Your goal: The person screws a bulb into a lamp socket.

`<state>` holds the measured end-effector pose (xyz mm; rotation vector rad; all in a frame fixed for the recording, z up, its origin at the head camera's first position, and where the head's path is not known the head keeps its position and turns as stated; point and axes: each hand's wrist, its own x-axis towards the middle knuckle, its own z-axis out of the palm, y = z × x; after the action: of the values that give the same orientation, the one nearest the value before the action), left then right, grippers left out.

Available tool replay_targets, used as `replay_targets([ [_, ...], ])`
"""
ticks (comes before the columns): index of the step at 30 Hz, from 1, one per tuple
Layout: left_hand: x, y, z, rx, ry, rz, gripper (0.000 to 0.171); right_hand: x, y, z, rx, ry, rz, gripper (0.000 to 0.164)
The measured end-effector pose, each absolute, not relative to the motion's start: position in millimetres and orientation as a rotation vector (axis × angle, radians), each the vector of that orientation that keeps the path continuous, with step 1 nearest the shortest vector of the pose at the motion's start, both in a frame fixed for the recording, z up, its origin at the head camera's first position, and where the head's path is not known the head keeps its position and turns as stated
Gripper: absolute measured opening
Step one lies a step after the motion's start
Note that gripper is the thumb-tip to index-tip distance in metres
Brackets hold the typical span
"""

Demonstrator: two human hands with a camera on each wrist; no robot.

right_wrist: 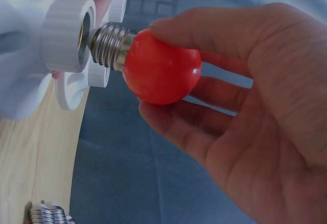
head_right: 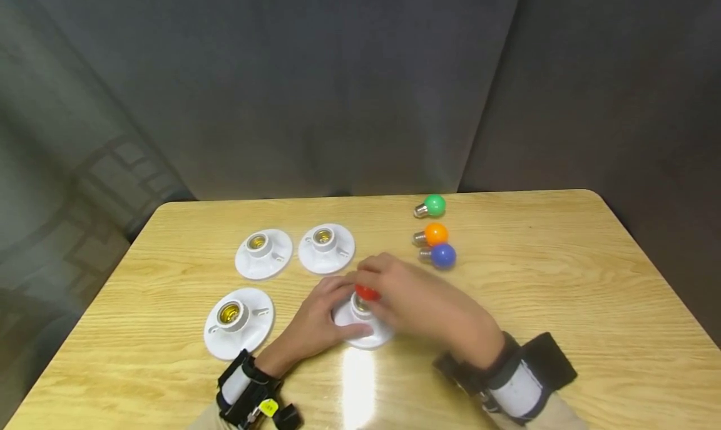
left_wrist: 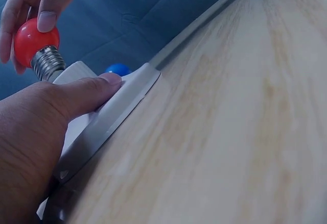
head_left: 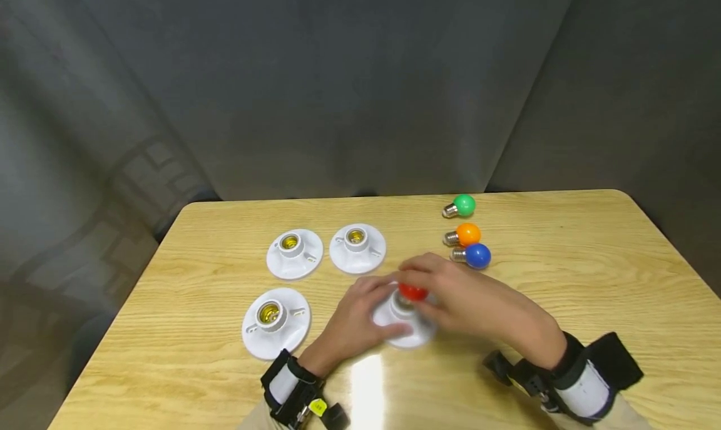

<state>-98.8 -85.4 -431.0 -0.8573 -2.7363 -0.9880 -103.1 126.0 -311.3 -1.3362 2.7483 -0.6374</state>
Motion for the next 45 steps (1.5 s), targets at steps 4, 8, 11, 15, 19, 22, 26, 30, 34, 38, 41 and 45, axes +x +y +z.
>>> replay_targets([
  [4, -97.6, -88.0, -430.0, -0.847, -2.723, -1.008, 0.071, -103.3, 123.6, -312.0, -1.344, 2.736, -0.686, 0.033],
  [8, -96.9, -88.3, -430.1, -0.853, -2.710, -1.008, 0.071, -103.3, 121.9, -312.2, -1.341, 2.735, -0.674, 0.034],
  [11, -96.9, -87.7, -430.1, -0.856, -2.715, -0.999, 0.072, -102.9, 121.9, -312.2, -1.335, 2.740, -0.650, 0.036],
  [15, -97.3, -87.3, -429.6, -0.863, -2.713, -0.991, 0.073, -102.6, 122.1, -312.0, -1.336, 2.747, -0.631, 0.038],
  [19, -97.8, -86.5, -428.9, -0.865, -2.705, -0.989, 0.075, -102.9, 121.8, -311.9, -1.337, 2.745, -0.621, 0.039],
  [22, -98.1, -85.6, -428.7, -0.866, -2.704, -0.982, 0.075, -103.0, 121.5, -312.5, -1.341, 2.743, -0.618, 0.040],
  [26, -98.3, -85.1, -429.1, -0.863, -2.719, -0.967, 0.075, -102.7, 121.3, -314.1, -1.343, 2.745, -0.620, 0.041],
  [30, -97.9, -85.3, -429.0, -0.857, -2.735, -0.965, 0.076, -102.9, 121.0, -315.9, -1.343, 2.748, -0.618, 0.041],
  [34, -97.3, -85.6, -428.6, -0.852, -2.739, -0.979, 0.078, -103.3, 119.9, -318.2, -1.356, 2.745, -0.618, 0.040],
  [38, -97.0, -85.7, -428.8, -0.848, -2.742, -0.983, 0.079, -103.1, 118.7, -320.6, -1.358, 2.743, -0.612, 0.040],
  [41, -97.2, -85.7, -429.3, -0.846, -2.744, -0.974, 0.078, -102.9, 117.7, -322.5, -1.350, 2.740, -0.599, 0.040],
  [45, -97.6, -85.3, -430.0, -0.848, -2.744, -0.965, 0.077, -103.1, 116.5, -323.9, -1.337, 2.741, -0.589, 0.040],
])
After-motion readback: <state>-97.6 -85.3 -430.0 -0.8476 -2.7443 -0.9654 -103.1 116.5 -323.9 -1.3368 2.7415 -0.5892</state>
